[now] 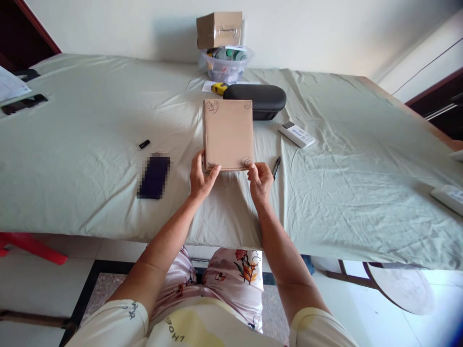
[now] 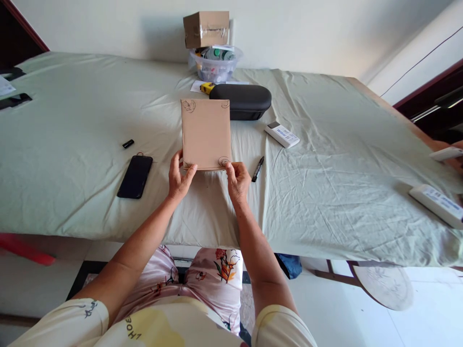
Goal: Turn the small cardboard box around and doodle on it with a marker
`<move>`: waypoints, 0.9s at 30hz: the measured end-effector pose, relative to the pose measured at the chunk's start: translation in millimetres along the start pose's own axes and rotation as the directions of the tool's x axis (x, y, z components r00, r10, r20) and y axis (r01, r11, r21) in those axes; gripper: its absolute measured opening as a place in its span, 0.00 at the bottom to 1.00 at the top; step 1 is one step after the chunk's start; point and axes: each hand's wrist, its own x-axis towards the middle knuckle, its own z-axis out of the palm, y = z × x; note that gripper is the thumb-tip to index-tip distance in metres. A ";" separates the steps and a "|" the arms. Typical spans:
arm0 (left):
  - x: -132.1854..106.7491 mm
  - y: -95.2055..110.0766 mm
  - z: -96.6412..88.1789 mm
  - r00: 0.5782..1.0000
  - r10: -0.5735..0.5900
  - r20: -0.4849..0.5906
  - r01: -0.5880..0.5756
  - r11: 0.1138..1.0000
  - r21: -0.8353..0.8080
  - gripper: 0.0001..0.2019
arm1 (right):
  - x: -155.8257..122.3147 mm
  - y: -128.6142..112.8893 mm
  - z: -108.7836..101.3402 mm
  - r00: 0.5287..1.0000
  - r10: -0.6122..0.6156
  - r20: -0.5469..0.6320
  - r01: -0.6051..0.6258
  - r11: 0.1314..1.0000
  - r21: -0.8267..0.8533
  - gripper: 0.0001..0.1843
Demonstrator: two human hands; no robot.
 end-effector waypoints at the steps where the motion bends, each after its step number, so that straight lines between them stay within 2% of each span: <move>1: 0.2 -0.3 0.3 1.000 -0.005 -0.003 0.005 1.000 -0.009 0.36 | 0.5 0.4 0.1 0.999 -0.029 -0.016 0.029 0.999 -0.026 0.34; 4: 1.4 0.1 0.8 1.000 -0.024 0.015 0.025 0.998 -0.064 0.37 | 3.0 3.4 0.2 0.996 -0.083 -0.029 0.082 0.995 -0.052 0.35; 8: 4.3 -0.4 0.6 0.997 -0.061 0.040 0.066 0.987 -0.149 0.40 | 5.9 9.9 0.1 0.997 -0.074 0.021 0.074 0.997 -0.028 0.34; 14: 7.5 -13.6 2.5 0.990 -0.129 0.056 0.138 0.965 -0.221 0.38 | 11.6 21.8 0.1 0.993 -0.119 0.012 0.118 0.992 0.048 0.31; 18: 8.7 -23.8 3.9 0.981 -0.167 0.098 0.185 0.959 -0.213 0.31 | 18.7 29.7 -2.9 0.997 -0.066 0.026 0.065 0.996 0.054 0.27; 23: 13.5 -31.3 1.5 0.976 -0.171 0.137 0.201 0.949 -0.243 0.26 | 24.1 35.4 -7.9 0.994 -0.015 0.110 0.003 0.994 0.112 0.21; 27: 18.5 -35.0 -4.5 0.963 -0.198 0.185 0.230 0.958 -0.172 0.25 | 26.9 36.9 -13.6 0.982 0.009 0.187 -0.027 0.995 0.096 0.17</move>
